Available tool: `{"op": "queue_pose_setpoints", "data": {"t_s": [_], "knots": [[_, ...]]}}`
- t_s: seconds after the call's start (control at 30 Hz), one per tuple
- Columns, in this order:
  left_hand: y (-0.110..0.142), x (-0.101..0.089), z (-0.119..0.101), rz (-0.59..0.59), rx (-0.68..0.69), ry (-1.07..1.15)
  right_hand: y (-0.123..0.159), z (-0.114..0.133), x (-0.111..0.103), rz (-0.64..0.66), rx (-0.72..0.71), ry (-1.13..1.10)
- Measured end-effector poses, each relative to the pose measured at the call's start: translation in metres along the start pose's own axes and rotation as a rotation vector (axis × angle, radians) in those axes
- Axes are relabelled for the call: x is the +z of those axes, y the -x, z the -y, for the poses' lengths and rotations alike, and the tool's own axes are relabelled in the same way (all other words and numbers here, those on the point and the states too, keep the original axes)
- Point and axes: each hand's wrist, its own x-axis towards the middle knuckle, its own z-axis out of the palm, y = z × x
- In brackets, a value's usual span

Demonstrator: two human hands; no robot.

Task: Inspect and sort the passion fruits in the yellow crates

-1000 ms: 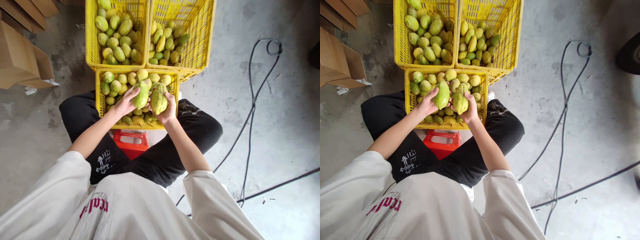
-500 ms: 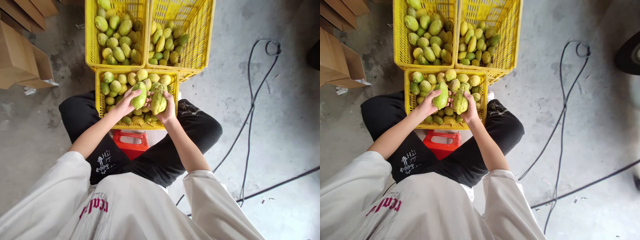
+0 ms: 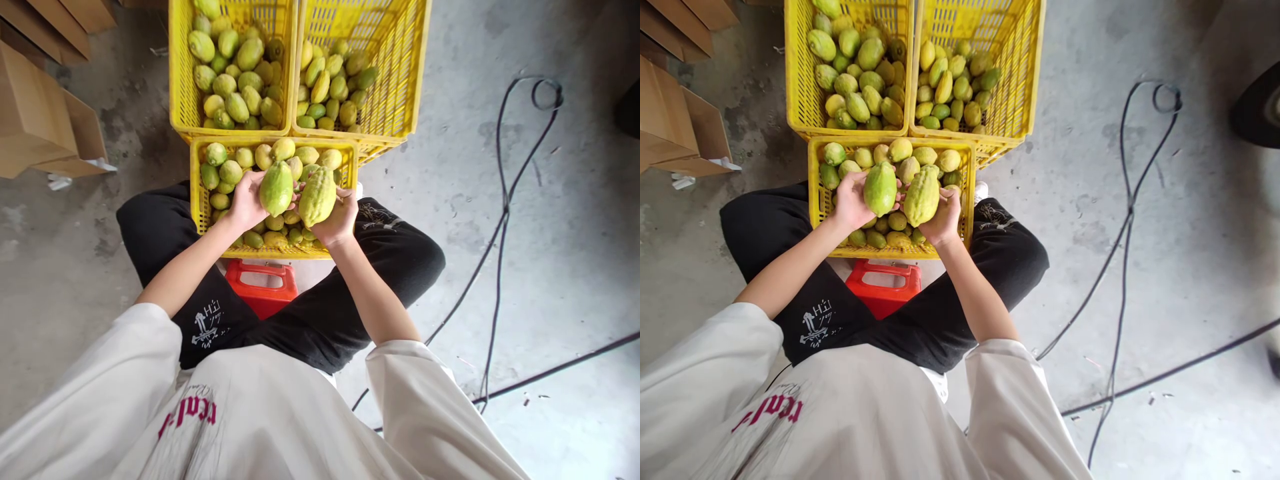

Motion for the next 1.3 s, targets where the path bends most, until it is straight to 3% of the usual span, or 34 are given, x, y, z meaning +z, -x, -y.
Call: {"op": "queue_pose_setpoints", "data": {"t_s": [0.3, 0.5, 0.7, 0.93, 1.07, 1.3], "knots": [[-0.017, -0.023, 0.009, 0.123, 0.100, -0.153, 0.002, 0.004, 0.004, 0.059, -0.017, -0.068], [-0.007, -0.014, 0.013, 0.134, 0.069, -0.213, 0.000, 0.000, 0.011, -0.015, 0.013, -0.073], [-0.007, -0.013, 0.021, 0.155, 0.024, -0.242, 0.000, 0.001, 0.019, 0.087, 0.081, -0.068], [-0.022, -0.028, 0.022, 0.107, 0.089, -0.216, -0.010, -0.008, 0.003, 0.109, 0.044, -0.030], [-0.020, -0.026, 0.018, 0.107, 0.028, -0.185, -0.008, -0.012, -0.001, 0.049, 0.028, 0.014], [-0.006, -0.011, 0.010, 0.086, 0.037, -0.186, -0.001, -0.004, 0.005, -0.019, -0.001, -0.021]]}}
